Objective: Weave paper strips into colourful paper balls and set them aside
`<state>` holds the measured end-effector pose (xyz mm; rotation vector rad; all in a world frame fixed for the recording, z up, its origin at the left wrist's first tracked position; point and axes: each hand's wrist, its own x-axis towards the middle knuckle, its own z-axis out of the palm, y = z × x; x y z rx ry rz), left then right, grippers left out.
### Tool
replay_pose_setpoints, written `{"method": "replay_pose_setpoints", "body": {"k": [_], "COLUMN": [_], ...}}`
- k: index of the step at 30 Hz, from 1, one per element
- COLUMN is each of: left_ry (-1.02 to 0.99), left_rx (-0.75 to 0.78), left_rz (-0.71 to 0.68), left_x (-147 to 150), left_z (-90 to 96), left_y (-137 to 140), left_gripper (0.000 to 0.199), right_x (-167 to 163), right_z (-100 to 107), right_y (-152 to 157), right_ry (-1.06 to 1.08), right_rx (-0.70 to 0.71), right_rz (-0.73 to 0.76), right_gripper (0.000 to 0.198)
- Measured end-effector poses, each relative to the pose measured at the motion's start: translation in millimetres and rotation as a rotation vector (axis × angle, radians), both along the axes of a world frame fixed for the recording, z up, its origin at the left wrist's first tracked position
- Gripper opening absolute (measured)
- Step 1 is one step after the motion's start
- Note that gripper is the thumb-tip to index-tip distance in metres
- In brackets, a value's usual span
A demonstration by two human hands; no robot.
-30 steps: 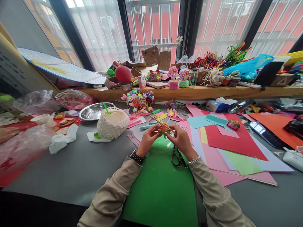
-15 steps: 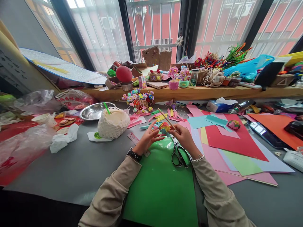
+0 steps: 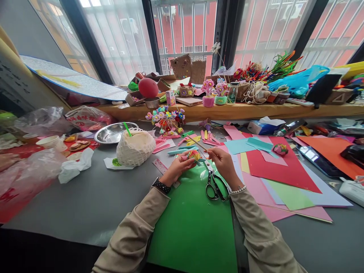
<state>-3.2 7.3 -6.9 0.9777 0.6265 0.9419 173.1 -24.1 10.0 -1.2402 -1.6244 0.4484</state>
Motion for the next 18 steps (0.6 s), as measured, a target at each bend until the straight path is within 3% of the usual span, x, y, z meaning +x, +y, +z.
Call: {"method": "replay_pose_setpoints", "body": {"k": [2, 6, 12, 18], "left_ry": [0.006, 0.024, 0.029, 0.139], "left_rx": [-0.004, -0.014, 0.008, 0.154], "left_rz": [-0.026, -0.049, -0.061, -0.068], "left_x": [0, 1, 2, 0], "left_z": [0.1, 0.6, -4.7, -12.8], "left_y": [-1, -2, 0, 3], "left_gripper": [0.049, 0.054, 0.065, 0.058], "right_x": [-2, -7, -10, -11], "right_z": [1, 1, -1, -3], "right_y": [-1, -3, -1, 0], "right_ry": [-0.028, -0.065, -0.215, -0.180], "right_rx": [0.038, -0.018, 0.031, -0.095], "right_rz": [0.042, 0.139, 0.128, 0.164], "right_gripper": [0.026, 0.022, 0.017, 0.015]}}
